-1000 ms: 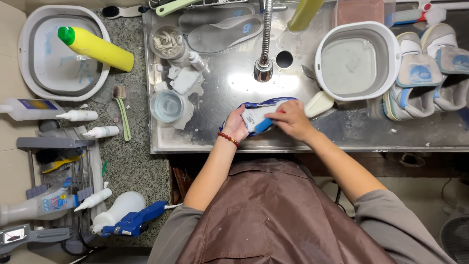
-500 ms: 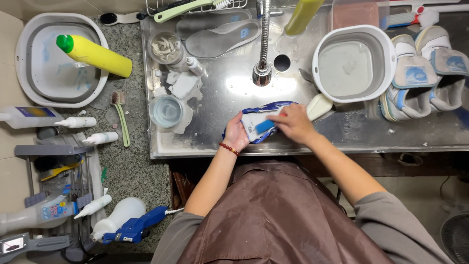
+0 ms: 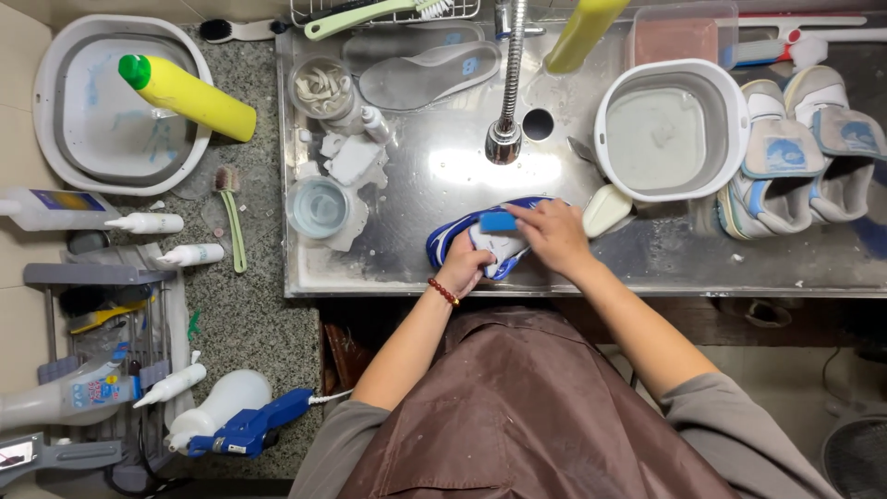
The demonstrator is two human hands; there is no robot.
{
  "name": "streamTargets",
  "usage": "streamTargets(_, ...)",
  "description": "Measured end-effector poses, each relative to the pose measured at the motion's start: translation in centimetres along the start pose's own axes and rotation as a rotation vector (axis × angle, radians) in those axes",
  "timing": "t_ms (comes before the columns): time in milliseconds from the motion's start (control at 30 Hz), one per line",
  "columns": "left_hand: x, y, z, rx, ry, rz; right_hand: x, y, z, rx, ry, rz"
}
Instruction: The person scrubs a blue and white sneaker in a sink using a blue brush and a yellow brush. They clean the upper, sides, and sole of the shoe, switching between brushes to scrub different areas.
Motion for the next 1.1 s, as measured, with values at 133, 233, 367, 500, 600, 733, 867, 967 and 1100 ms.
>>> streamTargets(133,0.8,-0.6,1.0,0.033,0.046,0.016,-0.7,-0.4,-2.0,-0.146,0.140,-0.011)
streamTargets(233,0.5,-0.7,0.4,0.080,0.078,-0.011,-0.5,0.1,0.2,-0.033,0.012,-0.002)
streamTargets(367,0.9,-1.0,0.5,0.103,0.121,0.003,-1.0,-0.3,-0.1,-0.070,0.079,-0.067)
streamTargets(500,-0.8,1.7,-1.7,0.011,0.088,-0.007,-1.0,-0.3,-1.3,-0.092,0.152,-0.073)
streamTargets(600,2.2,-3.1,2.9,-0.028,0.063,0.036,-1.6,0.2,-0.9,-0.125,0.136,-0.095)
streamTargets(733,-1.0,1.0,-1.9,-0.119,0.082,-0.030,-1.7,0.9,-0.3,-0.036,0.004,-0.124)
streamTargets(867,1.0,-3.1,2.5,-0.134,0.086,-0.054,-3.0,1.4,-0.4,-0.105,0.075,-0.130)
streamTargets(967,0.0,-1.6,0.2,-0.173,0.095,-0.053,-2.7,0.3,-1.8,-0.136,0.045,-0.145)
streamTargets(1100,-0.9,-0.3,-1.1,-0.230,0.041,-0.103,-2.2,-3.1,-6.9,-0.381,0.166,-0.138)
Point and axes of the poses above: each hand's wrist, its own x-axis towards the middle knuckle, its own y-axis out of the palm, z = x × y, the point moved 9 cm from there along x, towards the middle knuckle, and after that the axes turned 10 degrees about -z, right-handed, at the moved point
